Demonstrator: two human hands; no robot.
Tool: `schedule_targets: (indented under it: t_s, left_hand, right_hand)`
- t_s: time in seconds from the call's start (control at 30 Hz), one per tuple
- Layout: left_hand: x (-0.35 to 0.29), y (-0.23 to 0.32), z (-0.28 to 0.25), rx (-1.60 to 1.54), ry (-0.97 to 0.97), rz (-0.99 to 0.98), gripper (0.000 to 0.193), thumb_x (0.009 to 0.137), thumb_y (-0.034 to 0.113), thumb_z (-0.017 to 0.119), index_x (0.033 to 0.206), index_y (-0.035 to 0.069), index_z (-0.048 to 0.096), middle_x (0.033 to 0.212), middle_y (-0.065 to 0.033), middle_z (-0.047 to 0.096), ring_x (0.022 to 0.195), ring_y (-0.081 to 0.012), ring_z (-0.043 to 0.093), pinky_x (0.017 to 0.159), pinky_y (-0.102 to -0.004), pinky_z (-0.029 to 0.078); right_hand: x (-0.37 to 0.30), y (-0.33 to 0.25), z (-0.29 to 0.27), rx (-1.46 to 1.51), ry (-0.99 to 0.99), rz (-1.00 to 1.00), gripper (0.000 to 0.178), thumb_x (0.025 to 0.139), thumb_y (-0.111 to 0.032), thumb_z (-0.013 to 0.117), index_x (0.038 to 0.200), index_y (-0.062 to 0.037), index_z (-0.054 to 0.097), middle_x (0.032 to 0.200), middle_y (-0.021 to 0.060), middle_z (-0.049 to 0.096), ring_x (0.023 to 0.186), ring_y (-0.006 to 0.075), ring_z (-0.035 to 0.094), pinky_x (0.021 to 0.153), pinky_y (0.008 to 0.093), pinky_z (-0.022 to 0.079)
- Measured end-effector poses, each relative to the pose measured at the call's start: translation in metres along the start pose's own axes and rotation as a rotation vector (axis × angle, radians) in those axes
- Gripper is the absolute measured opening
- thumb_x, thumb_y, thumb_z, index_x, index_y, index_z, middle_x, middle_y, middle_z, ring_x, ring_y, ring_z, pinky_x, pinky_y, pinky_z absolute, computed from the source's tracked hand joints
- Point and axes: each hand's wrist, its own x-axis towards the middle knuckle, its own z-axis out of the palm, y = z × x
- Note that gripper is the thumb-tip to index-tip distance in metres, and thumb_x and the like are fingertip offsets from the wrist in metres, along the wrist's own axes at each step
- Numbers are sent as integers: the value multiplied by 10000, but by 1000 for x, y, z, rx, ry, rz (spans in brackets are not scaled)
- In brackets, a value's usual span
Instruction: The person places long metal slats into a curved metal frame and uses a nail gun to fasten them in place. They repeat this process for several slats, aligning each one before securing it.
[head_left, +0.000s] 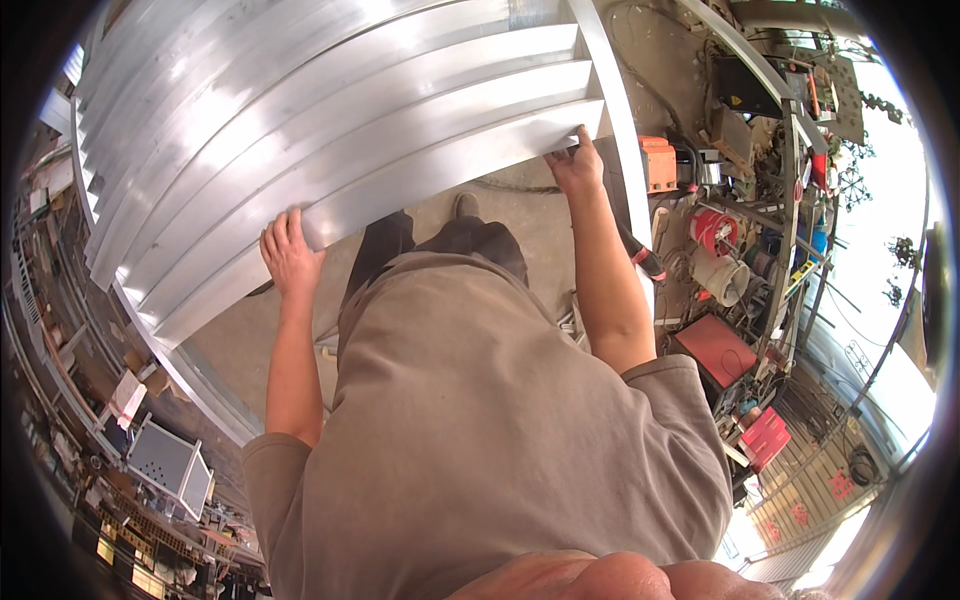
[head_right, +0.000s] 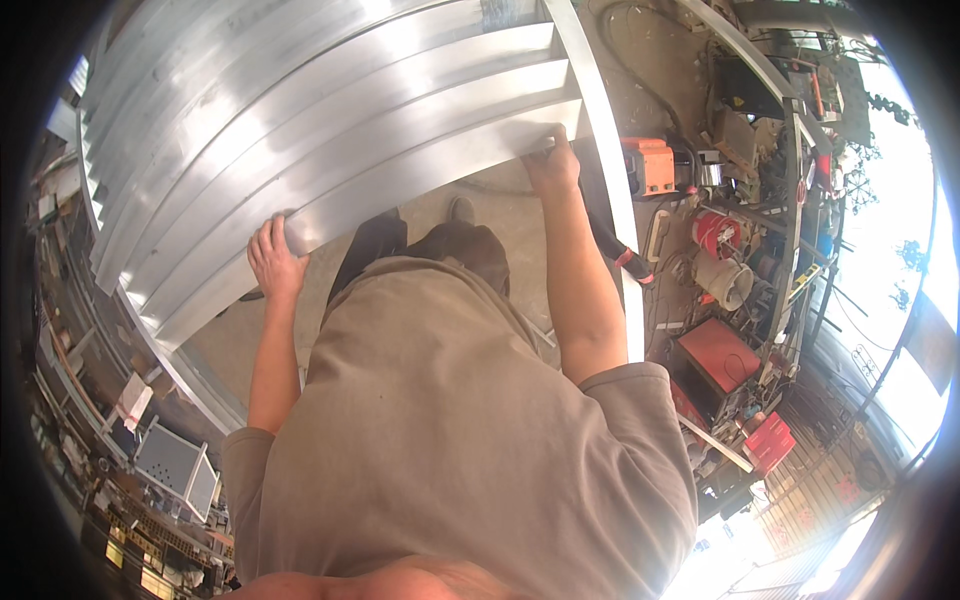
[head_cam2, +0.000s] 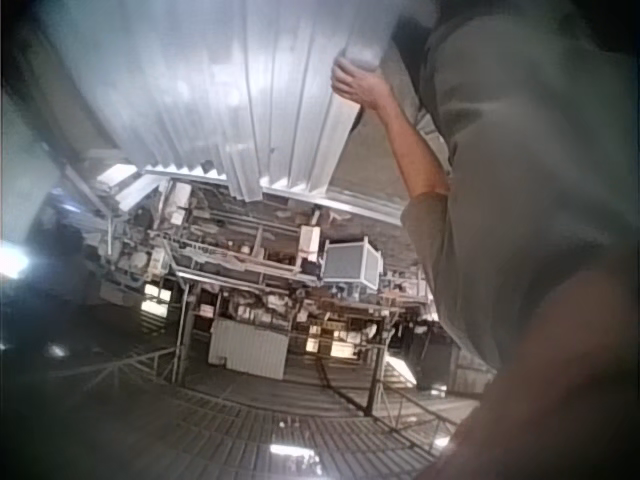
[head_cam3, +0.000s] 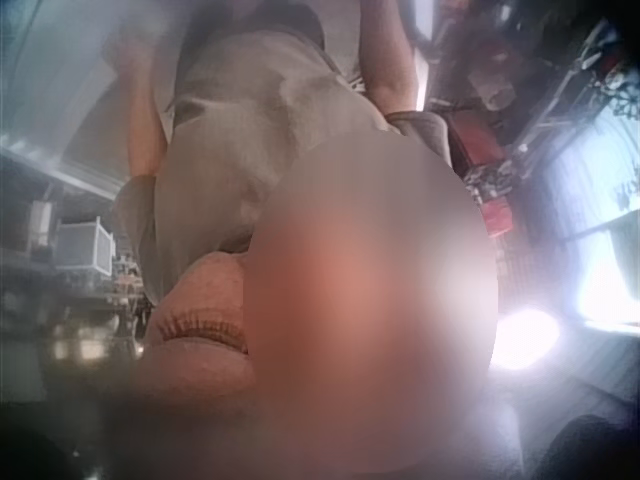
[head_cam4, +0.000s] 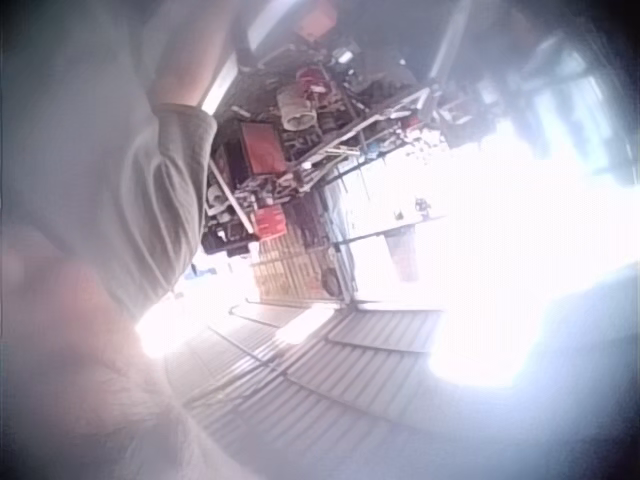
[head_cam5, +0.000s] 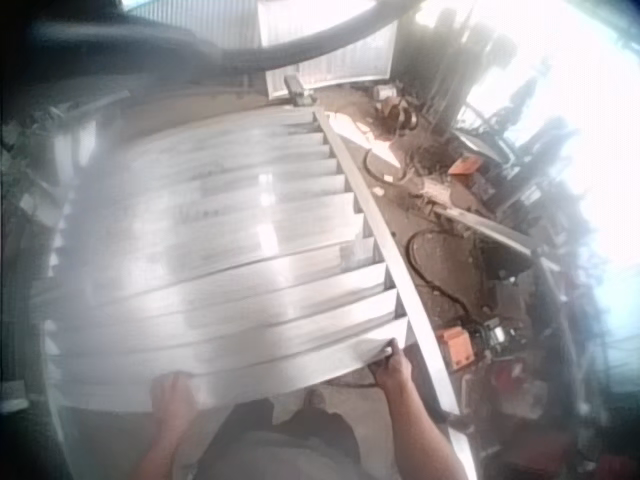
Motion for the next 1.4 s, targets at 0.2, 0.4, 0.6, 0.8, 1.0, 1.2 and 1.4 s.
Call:
schedule_targets:
  t_s: [0.2,0.4,0.6,0.8,1.0,1.2,1.4]
  left_hand:
    - [-1,0,2,16,19,9,982,602,235,966,1455,185,483,1428,-61,505,1361,-301,465,1217,-499,327]
    - [-3,2,2,25,12,10,983,602,244,965,1457,188,485,1427,-60,509,1367,-297,461,1213,-491,330]
    - [-2,1,3,27,0,-3,986,600,253,968,1459,188,489,1427,-61,510,1371,-296,459,1213,-491,330]
    - [-1,0,4,15,0,-6,978,610,242,967,1460,183,488,1428,-63,510,1372,-298,460,1215,-493,329]
    - [0,-1,2,21,-12,-11,992,600,242,970,1462,183,482,1427,-65,510,1376,-298,458,1218,-491,328]
    - [1,-2,4,22,-6,-6,996,587,242,972,1455,186,487,1417,-63,514,1375,-297,460,1220,-488,327]
    - [1,-3,5,23,-9,-3,985,590,234,966,1454,186,494,1413,-64,513,1370,-297,464,1219,-488,330]
  right_hand:
    - [-15,-15,15,494,119,176,466,1094,-264,556,1467,-15,430,1461,159,470,1330,372,484,1153,629,426]
    - [-20,-19,15,486,99,165,471,1099,-275,545,1469,-10,425,1464,164,471,1335,373,482,1152,630,427]
    - [-19,-17,16,485,124,161,605,1046,-243,625,1523,42,384,1497,175,450,1396,386,479,1090,590,498]
    - [-15,-16,14,485,53,173,475,1111,-278,517,1487,-8,407,1483,156,450,1348,359,479,1148,618,441]
    - [11,15,-12,-143,-95,-51,473,1109,-280,523,1484,-13,410,1473,151,454,1348,354,476,1157,624,432]
    - [1,-1,1,442,8,154,466,1104,-282,536,1471,-18,422,1475,148,451,1339,357,480,1148,631,441]
    - [-22,-20,20,517,49,186,471,1100,-283,547,1470,-20,423,1473,147,453,1336,355,483,1143,633,445]
